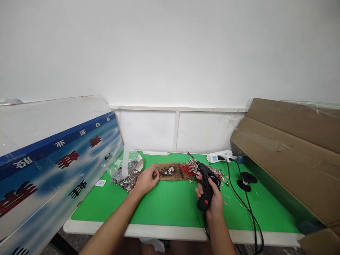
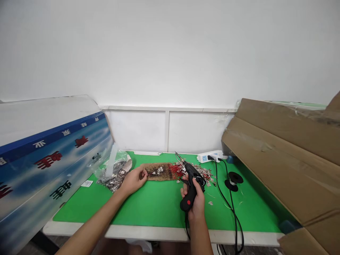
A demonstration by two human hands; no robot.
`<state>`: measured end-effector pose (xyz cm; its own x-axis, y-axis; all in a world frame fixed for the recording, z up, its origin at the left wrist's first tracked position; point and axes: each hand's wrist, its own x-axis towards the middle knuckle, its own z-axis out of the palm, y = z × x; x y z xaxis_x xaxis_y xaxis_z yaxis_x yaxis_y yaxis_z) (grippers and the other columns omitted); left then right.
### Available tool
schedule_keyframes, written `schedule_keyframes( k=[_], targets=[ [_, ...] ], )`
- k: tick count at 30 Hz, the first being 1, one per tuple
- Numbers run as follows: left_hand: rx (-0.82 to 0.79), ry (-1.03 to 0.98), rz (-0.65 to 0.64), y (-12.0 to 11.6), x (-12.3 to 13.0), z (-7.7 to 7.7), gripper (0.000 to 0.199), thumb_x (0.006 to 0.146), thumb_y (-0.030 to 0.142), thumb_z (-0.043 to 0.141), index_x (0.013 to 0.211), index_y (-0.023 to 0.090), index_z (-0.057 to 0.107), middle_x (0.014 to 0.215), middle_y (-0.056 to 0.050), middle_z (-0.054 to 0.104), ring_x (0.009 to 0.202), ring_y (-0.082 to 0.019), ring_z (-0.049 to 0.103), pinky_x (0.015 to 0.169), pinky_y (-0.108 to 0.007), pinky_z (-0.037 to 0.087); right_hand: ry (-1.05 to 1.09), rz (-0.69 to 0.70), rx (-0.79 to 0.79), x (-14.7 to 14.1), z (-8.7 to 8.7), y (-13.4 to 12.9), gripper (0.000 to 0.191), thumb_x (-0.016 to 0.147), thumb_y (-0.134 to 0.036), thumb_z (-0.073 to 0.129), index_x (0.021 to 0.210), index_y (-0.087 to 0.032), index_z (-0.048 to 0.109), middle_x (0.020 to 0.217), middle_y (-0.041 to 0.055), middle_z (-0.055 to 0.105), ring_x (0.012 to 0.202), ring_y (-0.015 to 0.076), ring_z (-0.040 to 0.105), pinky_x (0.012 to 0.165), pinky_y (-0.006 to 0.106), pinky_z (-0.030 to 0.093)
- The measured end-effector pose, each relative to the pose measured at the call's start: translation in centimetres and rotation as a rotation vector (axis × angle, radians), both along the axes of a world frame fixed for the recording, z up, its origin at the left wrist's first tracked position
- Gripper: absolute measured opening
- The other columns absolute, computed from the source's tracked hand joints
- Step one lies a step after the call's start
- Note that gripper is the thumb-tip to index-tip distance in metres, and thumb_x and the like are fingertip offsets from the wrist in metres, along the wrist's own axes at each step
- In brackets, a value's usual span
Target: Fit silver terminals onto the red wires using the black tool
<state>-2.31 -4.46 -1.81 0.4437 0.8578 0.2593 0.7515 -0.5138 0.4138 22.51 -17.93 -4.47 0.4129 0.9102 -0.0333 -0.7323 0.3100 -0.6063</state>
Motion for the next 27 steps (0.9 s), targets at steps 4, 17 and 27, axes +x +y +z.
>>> schedule_keyframes(
  k=[4, 17, 27],
  targets=[
    [0.04, -0.098, -0.065, 0.0, -0.2, 0.1, 0.015, 0.087, 0.026, 0.052, 0.087, 0.016, 0.062, 0.081, -0.003, 0.06, 0.075, -0.015, 0.055, 0.068, -0.027, 0.038, 0.022, -0.016, 0.008, 0.0, 0.1, 0.1, 0.043, 0.071, -0.046, 0.078, 0.095, -0.012, 0.068, 0.078, 0.0048, 0.063, 0.049, 0.0077, 0.037, 0.043, 0.023, 0.033],
    [-0.059, -0.182, -0.228, -0.1, 12.2, 2.4, 0.03, 0.088, 0.041, 0.059, 0.1, 0.015, 0.07, 0.091, -0.006, 0.067, 0.082, -0.017, 0.058, 0.07, -0.027, 0.041, 0.049, -0.117, -0.022, 0.1, -0.3, 0.3, 0.04, 0.07, -0.045, 0.078, 0.095, -0.015, 0.069, 0.086, 0.005, 0.068, 0.05, 0.0077, 0.039, 0.044, 0.023, 0.035],
    [0.112, 0.152, -0.079, -0.8, 1.2, 4.5, 0.029, 0.094, 0.038, 0.049, 0.097, 0.015, 0.066, 0.095, -0.01, 0.064, 0.09, -0.023, 0.059, 0.078, -0.033, 0.042, 0.019, -0.05, -0.096, 0.1, -0.8, 0.6, 0.041, 0.069, -0.042, 0.082, 0.096, -0.012, 0.072, 0.093, 0.0068, 0.07, 0.051, 0.0083, 0.043, 0.044, 0.024, 0.039]
  ],
)
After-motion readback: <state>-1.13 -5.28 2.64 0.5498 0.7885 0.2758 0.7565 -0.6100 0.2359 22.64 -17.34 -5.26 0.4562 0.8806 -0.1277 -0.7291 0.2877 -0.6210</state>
